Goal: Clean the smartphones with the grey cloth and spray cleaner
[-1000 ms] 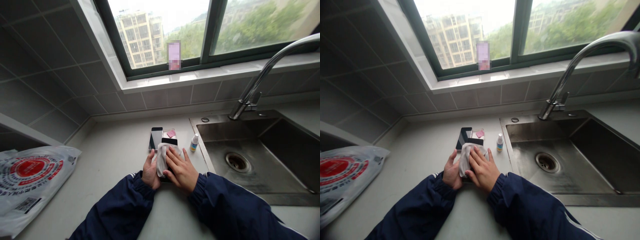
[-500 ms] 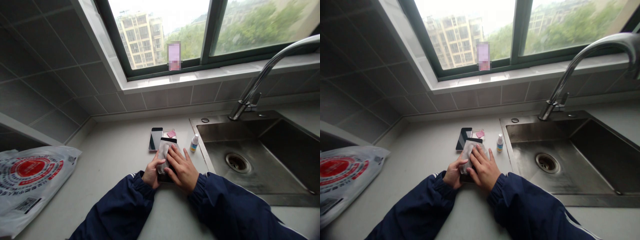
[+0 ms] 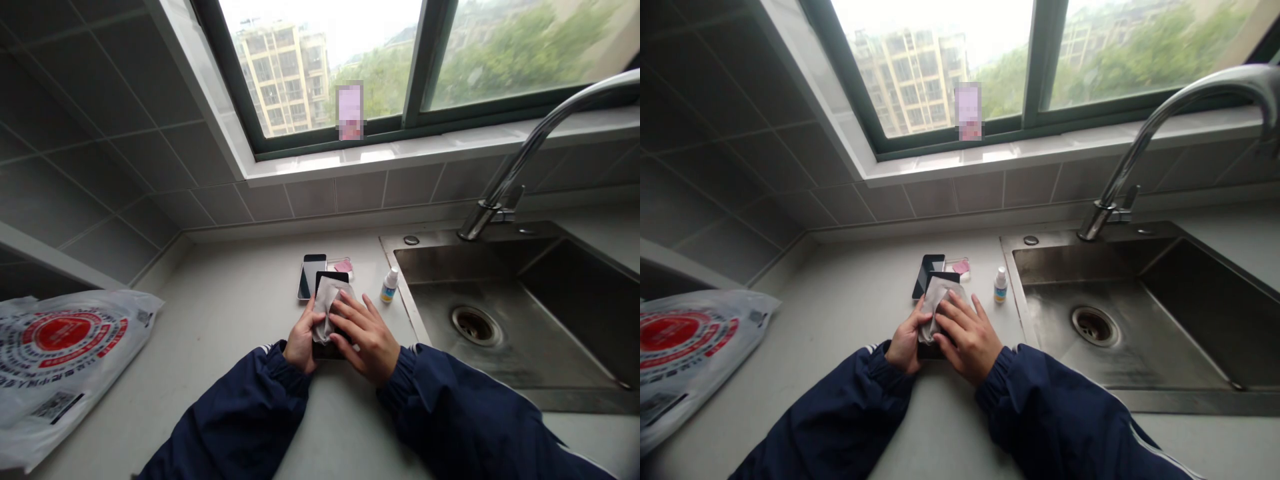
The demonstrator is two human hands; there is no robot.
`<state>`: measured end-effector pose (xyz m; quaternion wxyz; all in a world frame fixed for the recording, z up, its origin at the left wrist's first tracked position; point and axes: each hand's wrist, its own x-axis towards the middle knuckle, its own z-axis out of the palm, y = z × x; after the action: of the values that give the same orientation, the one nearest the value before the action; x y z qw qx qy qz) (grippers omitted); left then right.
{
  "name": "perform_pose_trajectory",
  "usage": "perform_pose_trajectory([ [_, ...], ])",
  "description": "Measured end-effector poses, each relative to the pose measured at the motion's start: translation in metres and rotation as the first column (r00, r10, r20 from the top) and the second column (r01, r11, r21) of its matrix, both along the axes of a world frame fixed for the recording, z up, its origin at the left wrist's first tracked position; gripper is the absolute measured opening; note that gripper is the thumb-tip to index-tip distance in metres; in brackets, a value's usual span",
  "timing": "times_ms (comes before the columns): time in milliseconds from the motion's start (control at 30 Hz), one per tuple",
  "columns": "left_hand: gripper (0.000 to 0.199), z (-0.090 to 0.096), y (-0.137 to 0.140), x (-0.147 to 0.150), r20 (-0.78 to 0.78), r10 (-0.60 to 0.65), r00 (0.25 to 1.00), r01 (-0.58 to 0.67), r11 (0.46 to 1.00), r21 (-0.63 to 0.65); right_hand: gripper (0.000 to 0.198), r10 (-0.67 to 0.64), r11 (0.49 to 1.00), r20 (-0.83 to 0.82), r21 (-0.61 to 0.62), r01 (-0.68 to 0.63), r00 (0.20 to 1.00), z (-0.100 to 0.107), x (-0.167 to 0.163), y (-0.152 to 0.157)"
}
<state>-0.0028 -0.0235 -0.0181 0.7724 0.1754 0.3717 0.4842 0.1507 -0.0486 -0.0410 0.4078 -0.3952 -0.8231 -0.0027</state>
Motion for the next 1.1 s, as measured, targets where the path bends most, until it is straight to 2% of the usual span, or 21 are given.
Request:
perform_pose_trajectory([
  [100,0.082,0.0,-0.001,0.0,-0.028,0.003,1.0,-0.003,1.0,0.0,0.024,0.06,0.998,-0.029,0.031,-0.059,0.998,0.002,-0.001,0.0],
  [200,0.083,0.0,-0.002,0.0,-0.056,-0.006,0.998,0.005,1.0,-0.013,0.022,0.048,0.998,-0.072,0.055,-0.044,0.996,0.005,-0.001,0.0],
  [367,0.083,-0.004,-0.003,0.002,-0.118,-0.021,0.993,0.019,1.0,-0.018,0.039,0.01,1.0,-0.167,0.011,-0.008,0.986,0.008,-0.001,-0.002],
  [500,0.083,-0.006,-0.003,0.002,-0.132,-0.03,0.991,0.03,1.0,0.0,0.05,-0.069,0.997,-0.172,0.008,0.071,0.983,0.004,0.001,0.0],
  [567,0.083,-0.006,-0.004,0.002,-0.099,-0.054,0.994,0.059,0.997,0.051,0.047,-0.1,0.994,-0.163,0.037,0.107,0.982,0.002,0.003,0.003],
  [667,0.083,-0.008,-0.004,0.002,-0.059,-0.107,0.992,0.114,0.986,0.121,0.031,-0.121,0.989,-0.163,0.068,0.133,0.979,0.0,0.006,0.007],
  [800,0.075,-0.01,-0.005,0.001,-0.058,-0.136,0.989,0.144,0.976,0.165,0.02,-0.108,0.992,-0.174,0.051,0.119,0.979,0.003,0.008,0.007],
  [867,0.074,-0.011,-0.004,0.0,-0.052,-0.121,0.991,0.127,0.98,0.156,0.02,-0.102,0.993,-0.187,0.034,0.11,0.977,0.007,0.008,0.006],
  [967,0.08,-0.008,-0.002,0.0,-0.034,-0.057,0.998,0.059,0.996,0.073,0.019,-0.077,0.996,-0.208,0.028,0.084,0.975,0.013,0.007,0.003],
  [1033,0.083,-0.005,0.0,-0.001,-0.031,-0.009,0.999,0.009,1.0,0.024,0.019,-0.024,0.999,-0.211,0.038,0.033,0.977,0.016,0.007,0.001],
  [1100,0.081,-0.002,0.003,-0.001,-0.02,0.025,0.999,-0.025,0.999,0.033,0.021,0.044,0.998,-0.193,0.042,-0.037,0.98,0.018,0.006,-0.001],
])
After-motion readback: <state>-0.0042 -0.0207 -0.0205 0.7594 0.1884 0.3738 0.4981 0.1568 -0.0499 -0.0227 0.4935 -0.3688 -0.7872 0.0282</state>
